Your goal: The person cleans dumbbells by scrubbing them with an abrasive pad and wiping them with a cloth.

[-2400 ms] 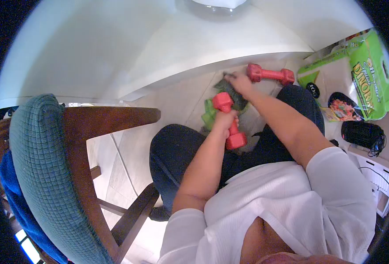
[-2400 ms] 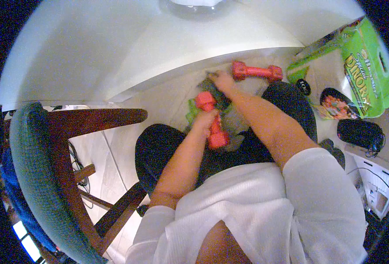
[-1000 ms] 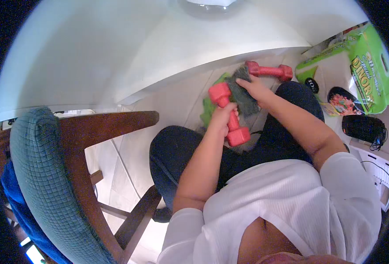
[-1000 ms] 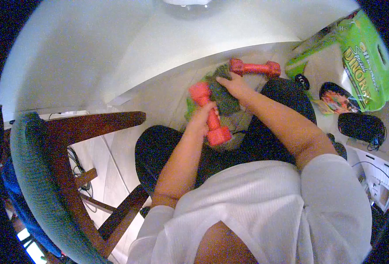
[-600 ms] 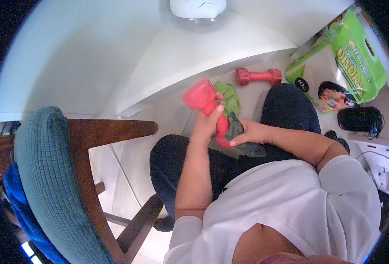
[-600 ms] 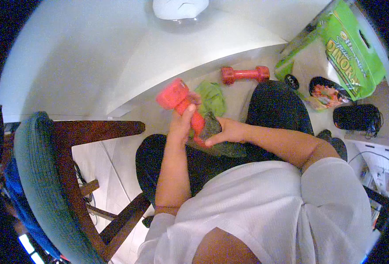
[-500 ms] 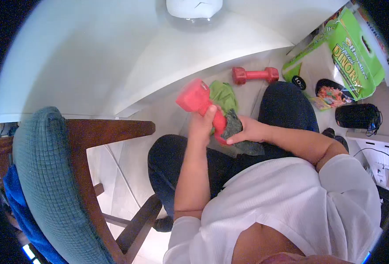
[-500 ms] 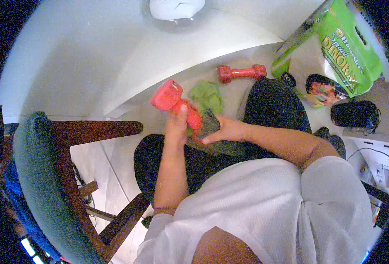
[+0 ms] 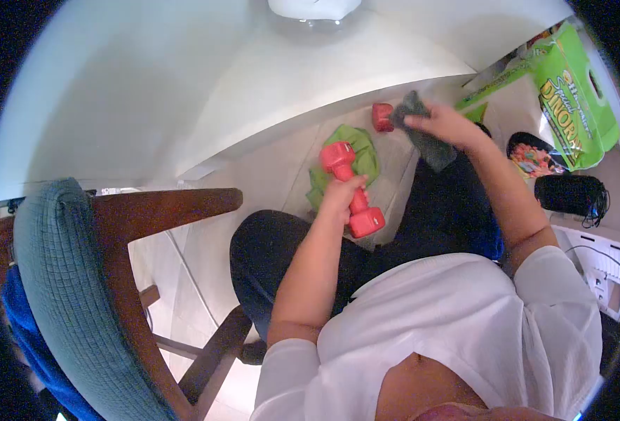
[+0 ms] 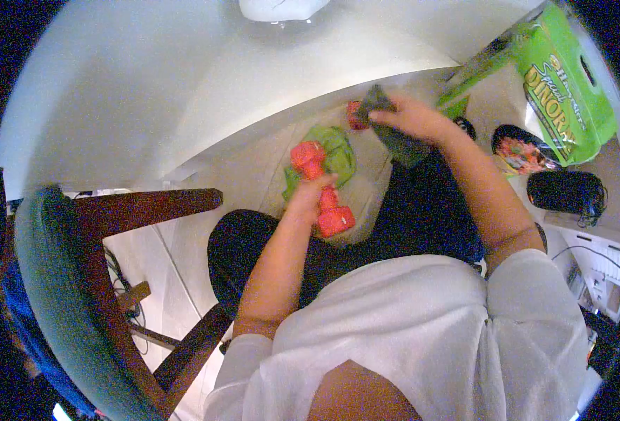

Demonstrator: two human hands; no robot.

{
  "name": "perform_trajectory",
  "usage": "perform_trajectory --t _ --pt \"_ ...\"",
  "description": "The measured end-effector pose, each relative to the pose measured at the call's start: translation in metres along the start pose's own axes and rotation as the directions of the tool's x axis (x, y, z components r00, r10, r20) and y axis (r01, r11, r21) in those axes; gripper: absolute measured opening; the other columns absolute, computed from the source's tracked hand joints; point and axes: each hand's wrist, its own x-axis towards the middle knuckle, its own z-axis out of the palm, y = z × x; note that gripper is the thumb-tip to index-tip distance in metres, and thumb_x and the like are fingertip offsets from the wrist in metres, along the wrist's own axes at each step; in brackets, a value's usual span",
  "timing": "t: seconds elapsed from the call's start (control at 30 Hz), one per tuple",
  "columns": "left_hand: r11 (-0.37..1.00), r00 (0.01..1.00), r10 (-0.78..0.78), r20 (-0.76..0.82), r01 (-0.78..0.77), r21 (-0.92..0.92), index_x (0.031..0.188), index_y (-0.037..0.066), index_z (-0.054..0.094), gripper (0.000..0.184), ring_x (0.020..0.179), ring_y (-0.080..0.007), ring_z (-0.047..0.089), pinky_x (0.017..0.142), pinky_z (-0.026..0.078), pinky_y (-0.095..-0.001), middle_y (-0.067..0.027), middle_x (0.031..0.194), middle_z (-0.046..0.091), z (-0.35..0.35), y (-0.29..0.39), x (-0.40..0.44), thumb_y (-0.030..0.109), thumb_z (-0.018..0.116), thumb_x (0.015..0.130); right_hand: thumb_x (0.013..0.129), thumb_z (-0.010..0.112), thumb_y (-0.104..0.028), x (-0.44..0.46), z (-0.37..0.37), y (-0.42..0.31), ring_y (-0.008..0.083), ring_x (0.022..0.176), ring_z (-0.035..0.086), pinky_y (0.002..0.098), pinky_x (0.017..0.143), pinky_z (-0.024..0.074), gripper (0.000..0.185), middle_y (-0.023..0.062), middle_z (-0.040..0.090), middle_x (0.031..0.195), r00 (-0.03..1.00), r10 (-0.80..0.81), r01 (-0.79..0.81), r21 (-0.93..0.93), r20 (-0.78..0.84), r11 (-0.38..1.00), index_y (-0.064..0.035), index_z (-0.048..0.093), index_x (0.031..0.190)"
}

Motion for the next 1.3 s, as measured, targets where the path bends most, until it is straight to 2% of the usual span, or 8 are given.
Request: perform_trajectory --t 0.13,0.23,0.33,0.43,0.83,1.03,1.17,1.3 --pt "0.993 0.996 -0.093 -0.013 0.092 -0.071 0.079 0.008 0.045 0.015 0.048 -0.0178 0.050 0.044 0.045 -0.0318 -0.0042 0.060 0.049 -0.008 -0.016 0.012 0.003 0.057 0.072 0.077 0.061 -0.032 0.024 0.010 -0.023 0.0129 0.067 0.056 0.0289 0.063 0.0460 0.035 0.0050 0.060 0.081 0.999 0.036 -0.041 0.392 0.020 0.919 -0.0035 0.056 0.098" --pt "0.996 0.996 -0.085 -0.034 0.084 -0.030 0.077 0.007 0.046 0.012 0.049 -0.0187 0.051 0.044 0.045 -0.0319 -0.0055 0.060 0.050 -0.011 -0.016 0.015 0.002 0.056 0.072 0.077 0.059 -0.039 0.053 0.057 -0.009 0.0184 0.088 0.055 0.0304 0.079 0.0420 0.045 0.0098 0.059 0.093 0.976 -0.131 0.165 -0.198 0.175 0.966 -0.0010 0.054 0.101" --pt "0.995 0.994 -0.091 -0.055 0.089 -0.054 0.077 0.006 0.047 0.010 0.049 -0.0194 0.052 0.044 0.045 -0.0319 -0.0067 0.061 0.051 -0.009 -0.016 0.016 0.002 0.054 0.072 0.079 0.056 -0.038 0.076 0.120 0.033 0.0229 0.094 0.054 0.0328 0.083 0.0405 0.046 0.0138 0.058 0.097 0.852 -0.489 0.522 -0.223 0.189 0.823 -0.0048 0.050 0.111" --pt "0.991 0.992 -0.113 -0.053 0.108 -0.080 0.079 0.005 0.048 0.010 0.049 -0.0198 0.052 0.044 0.045 -0.0321 -0.0071 0.061 0.051 -0.012 -0.019 0.018 0.002 0.054 0.072 0.079 0.056 -0.033 0.082 0.143 0.040 0.0287 0.091 0.055 0.0349 0.082 0.0414 0.041 0.0156 0.059 0.095 0.919 -0.335 0.338 0.020 0.209 0.941 -0.0058 0.051 0.110" --pt "1.000 0.999 -0.015 -0.042 0.014 -0.025 0.084 0.006 0.045 0.014 0.049 -0.0187 0.052 0.043 0.044 -0.0323 -0.0068 0.062 0.051 -0.006 -0.018 0.019 0.001 0.051 0.072 0.075 0.056 -0.022 0.091 0.159 0.021 0.0352 0.084 0.056 0.0394 0.075 0.0445 0.037 0.0220 0.058 0.091 0.971 -0.209 0.152 -0.381 -0.112 0.912 -0.0023 0.052 0.106" --pt "0.998 0.995 0.023 -0.098 -0.018 0.053 0.086 0.005 0.045 0.017 0.049 -0.0180 0.051 0.042 0.043 -0.0310 -0.0070 0.063 0.051 -0.009 -0.023 0.019 0.001 0.052 0.071 0.080 0.052 -0.041 0.086 0.117 0.023 0.0353 0.085 0.057 0.0414 0.076 0.0451 0.050 0.0212 0.058 0.095 0.990 0.059 -0.112 0.473 0.125 0.874 0.0022 0.052 0.105" --pt "0.997 0.993 0.082 -0.079 -0.082 0.001 0.089 0.005 0.046 0.019 0.050 -0.0189 0.052 0.043 0.042 -0.0317 -0.0074 0.064 0.051 -0.004 -0.026 0.027 0.001 0.052 0.072 0.078 0.058 -0.027 0.068 0.143 0.029 0.0281 0.087 0.057 0.0352 0.076 0.0446 0.035 0.0155 0.059 0.094 0.972 -0.183 0.218 -0.266 0.150 0.939 -0.0050 0.053 0.105" --pt "0.998 0.990 0.068 -0.122 -0.070 -0.010 0.091 0.005 0.047 0.019 0.049 -0.0199 0.052 0.043 0.043 -0.0318 -0.0083 0.065 0.051 -0.008 -0.028 0.024 0.002 0.052 0.072 0.074 0.054 -0.015 0.070 0.163 0.026 0.0356 0.090 0.053 0.0392 0.079 0.0428 0.029 0.0179 0.056 0.097 0.967 -0.253 0.242 -0.362 0.018 0.900 -0.0058 0.055 0.101"
